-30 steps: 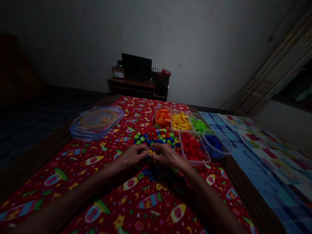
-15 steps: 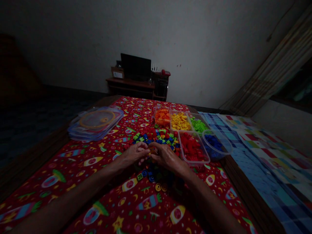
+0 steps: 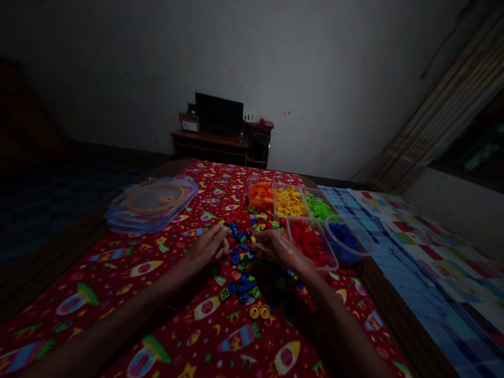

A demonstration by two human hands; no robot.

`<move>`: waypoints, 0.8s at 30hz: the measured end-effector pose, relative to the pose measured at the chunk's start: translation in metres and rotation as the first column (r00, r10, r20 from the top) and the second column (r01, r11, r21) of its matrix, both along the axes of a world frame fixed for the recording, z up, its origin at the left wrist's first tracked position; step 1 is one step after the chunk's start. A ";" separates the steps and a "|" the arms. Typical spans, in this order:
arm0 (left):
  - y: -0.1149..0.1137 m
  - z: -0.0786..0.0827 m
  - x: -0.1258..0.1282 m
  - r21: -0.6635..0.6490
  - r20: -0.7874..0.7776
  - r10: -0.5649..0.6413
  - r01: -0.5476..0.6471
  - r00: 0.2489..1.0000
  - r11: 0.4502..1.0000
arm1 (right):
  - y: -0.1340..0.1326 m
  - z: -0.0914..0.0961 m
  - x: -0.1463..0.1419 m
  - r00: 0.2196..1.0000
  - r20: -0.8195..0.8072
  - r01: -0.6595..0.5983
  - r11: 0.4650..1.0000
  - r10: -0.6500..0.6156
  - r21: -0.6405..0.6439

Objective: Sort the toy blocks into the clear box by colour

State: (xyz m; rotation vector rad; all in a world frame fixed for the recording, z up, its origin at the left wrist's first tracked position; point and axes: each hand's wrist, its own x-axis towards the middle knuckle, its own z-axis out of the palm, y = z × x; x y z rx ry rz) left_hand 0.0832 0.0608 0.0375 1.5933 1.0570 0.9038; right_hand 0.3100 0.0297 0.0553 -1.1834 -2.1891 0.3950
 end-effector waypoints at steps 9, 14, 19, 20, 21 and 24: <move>0.021 0.002 -0.021 0.031 0.080 0.115 -0.118 0.990 0.993 | 0.076 0.033 0.080 0.916 0.185 0.357 0.934 -0.355 0.023; 0.023 0.001 -0.022 0.057 0.045 0.120 -0.123 0.992 0.991 | 0.105 0.057 0.098 0.831 0.293 0.487 0.873 -0.473 0.027; 0.027 0.006 -0.029 0.170 -0.041 0.194 -0.185 0.980 0.968 | 0.110 0.074 0.092 0.798 0.238 0.544 0.832 -0.553 0.108; 0.029 0.005 -0.031 0.204 -0.068 0.223 -0.206 0.972 0.957 | 0.110 0.075 0.086 0.820 0.208 0.524 0.845 -0.534 0.105; 0.032 0.004 -0.034 0.233 -0.096 0.254 -0.227 0.962 0.946 | 0.109 0.075 0.077 0.845 0.188 0.491 0.866 -0.501 0.099; 0.040 -0.006 -0.042 0.301 -0.196 0.364 -0.298 0.911 0.906 | 0.107 0.067 0.040 0.919 0.224 0.315 0.946 -0.324 0.077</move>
